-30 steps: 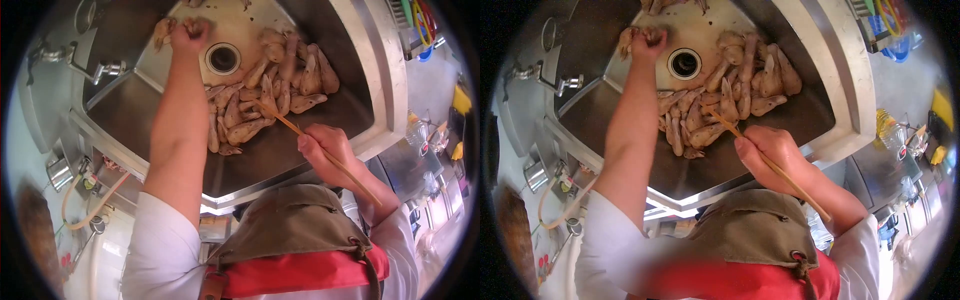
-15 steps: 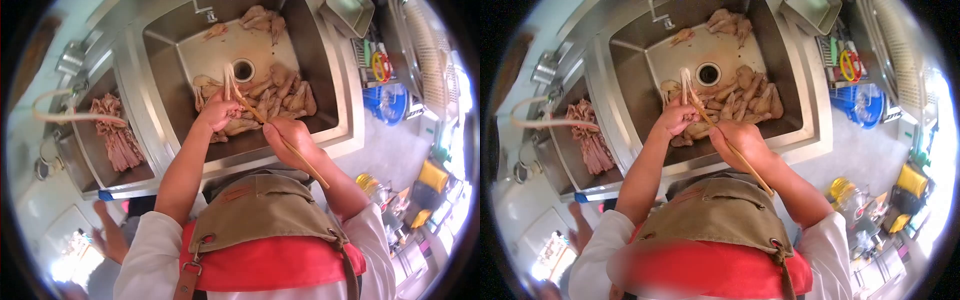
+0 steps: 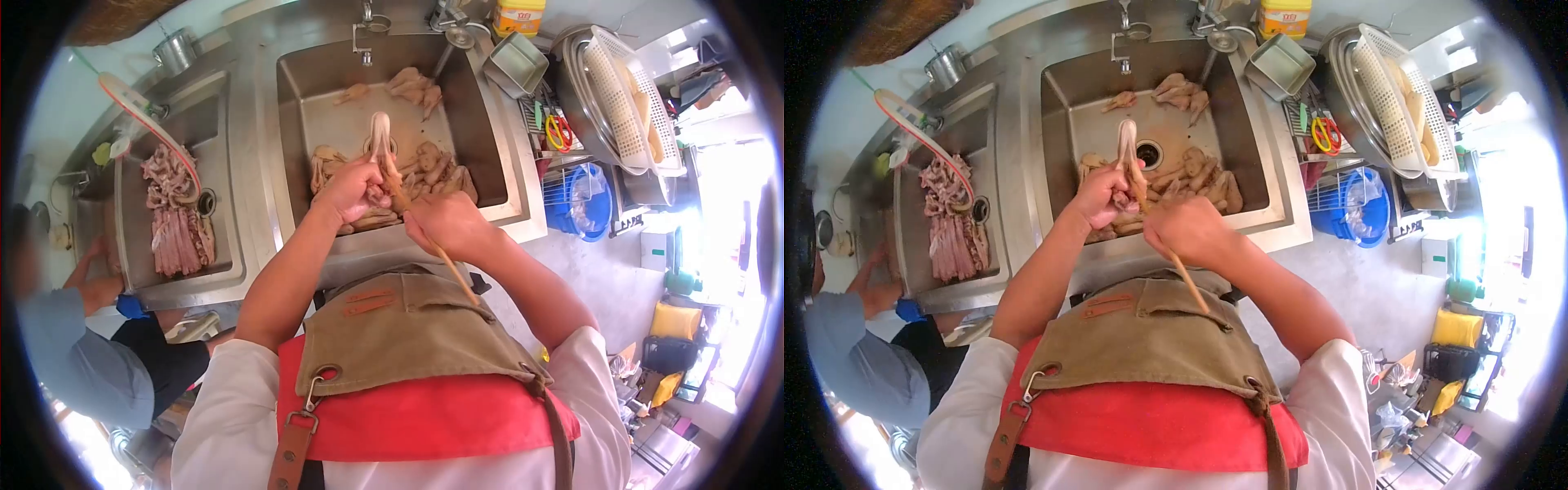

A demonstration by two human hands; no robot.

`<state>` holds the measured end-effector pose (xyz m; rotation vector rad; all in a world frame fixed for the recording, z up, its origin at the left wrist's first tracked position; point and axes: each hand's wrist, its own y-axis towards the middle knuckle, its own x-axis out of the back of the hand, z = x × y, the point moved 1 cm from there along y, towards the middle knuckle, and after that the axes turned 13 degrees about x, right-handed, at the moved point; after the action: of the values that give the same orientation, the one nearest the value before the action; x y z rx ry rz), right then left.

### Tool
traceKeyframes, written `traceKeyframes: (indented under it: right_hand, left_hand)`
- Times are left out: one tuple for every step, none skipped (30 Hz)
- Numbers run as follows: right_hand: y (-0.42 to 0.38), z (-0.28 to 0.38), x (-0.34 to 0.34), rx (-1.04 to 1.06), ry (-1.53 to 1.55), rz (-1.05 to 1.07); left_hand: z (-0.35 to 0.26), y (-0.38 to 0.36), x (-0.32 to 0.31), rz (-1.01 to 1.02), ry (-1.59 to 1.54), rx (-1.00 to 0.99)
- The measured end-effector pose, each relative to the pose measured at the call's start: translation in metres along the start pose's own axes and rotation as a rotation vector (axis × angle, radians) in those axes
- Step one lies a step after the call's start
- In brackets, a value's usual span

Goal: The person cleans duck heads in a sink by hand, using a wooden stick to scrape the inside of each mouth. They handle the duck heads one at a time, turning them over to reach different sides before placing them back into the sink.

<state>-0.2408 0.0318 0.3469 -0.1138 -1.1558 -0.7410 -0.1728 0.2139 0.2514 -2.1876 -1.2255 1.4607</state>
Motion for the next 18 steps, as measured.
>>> traceKeyframes:
  right_hand:
    - [-0.001,-0.002,-0.007,0.030,-0.042,0.040]
    - [-0.001,-0.003,-0.012,0.029,-0.088,0.013]
    - [0.001,-0.005,-0.018,0.033,-0.132,-0.015]
    - [0.003,-0.010,-0.023,0.042,-0.178,-0.046]
    - [0.005,-0.018,-0.030,-0.022,-0.196,-0.032]
    - [0.006,-0.024,-0.038,-0.082,-0.208,-0.017]
    - [0.010,-0.027,-0.041,-0.139,-0.219,-0.001]
    - [0.014,-0.027,-0.040,-0.173,-0.096,-0.106]
    - [0.018,-0.026,-0.038,-0.207,0.032,-0.208]
    - [0.020,-0.026,-0.037,-0.250,0.168,-0.304]
    - [0.017,-0.035,-0.040,-0.368,0.495,-0.384]
    - [0.013,-0.039,-0.043,-0.412,0.638,-0.404]
    - [0.011,-0.046,-0.044,-0.454,0.779,-0.428]
    - [0.011,-0.052,-0.043,-0.495,0.919,-0.455]
    - [0.012,-0.049,-0.035,-0.493,1.024,-0.529]
    - [0.011,-0.050,-0.027,-0.636,1.147,-0.523]
    - [0.009,-0.052,-0.017,-0.779,1.269,-0.514]
    - [0.005,-0.056,-0.008,-0.926,1.389,-0.499]
  left_hand:
    - [0.002,-0.003,-0.006,-0.028,0.003,-0.007]
    - [0.004,-0.007,-0.008,-0.023,0.011,0.007]
    - [0.008,-0.012,-0.010,-0.022,0.018,0.019]
    - [0.008,-0.016,-0.011,-0.022,0.028,0.026]
    - [0.008,-0.020,-0.011,-0.026,0.037,0.027]
    - [0.009,-0.023,-0.015,-0.043,-0.008,0.009]
    - [0.011,-0.023,-0.022,-0.061,-0.055,-0.012]
    - [0.012,-0.024,-0.027,-0.082,-0.105,-0.034]
    - [0.009,-0.028,-0.029,-0.056,-0.119,-0.065]
    - [0.008,-0.025,-0.026,-0.067,-0.137,-0.143]
    - [0.013,-0.019,-0.022,-0.081,-0.159,-0.212]
    - [0.015,-0.018,-0.025,-0.096,-0.177,-0.278]
    - [0.015,-0.017,-0.032,-0.117,-0.206,-0.322]
    - [0.014,-0.013,-0.036,-0.134,-0.184,-0.352]
    - [0.016,-0.009,-0.038,-0.151,-0.162,-0.373]
    - [0.018,-0.005,-0.040,-0.169,-0.136,-0.389]
    - [0.020,-0.003,-0.041,-0.236,-0.078,-0.384]
    - [0.020,-0.002,-0.045,-0.279,0.069,-0.350]
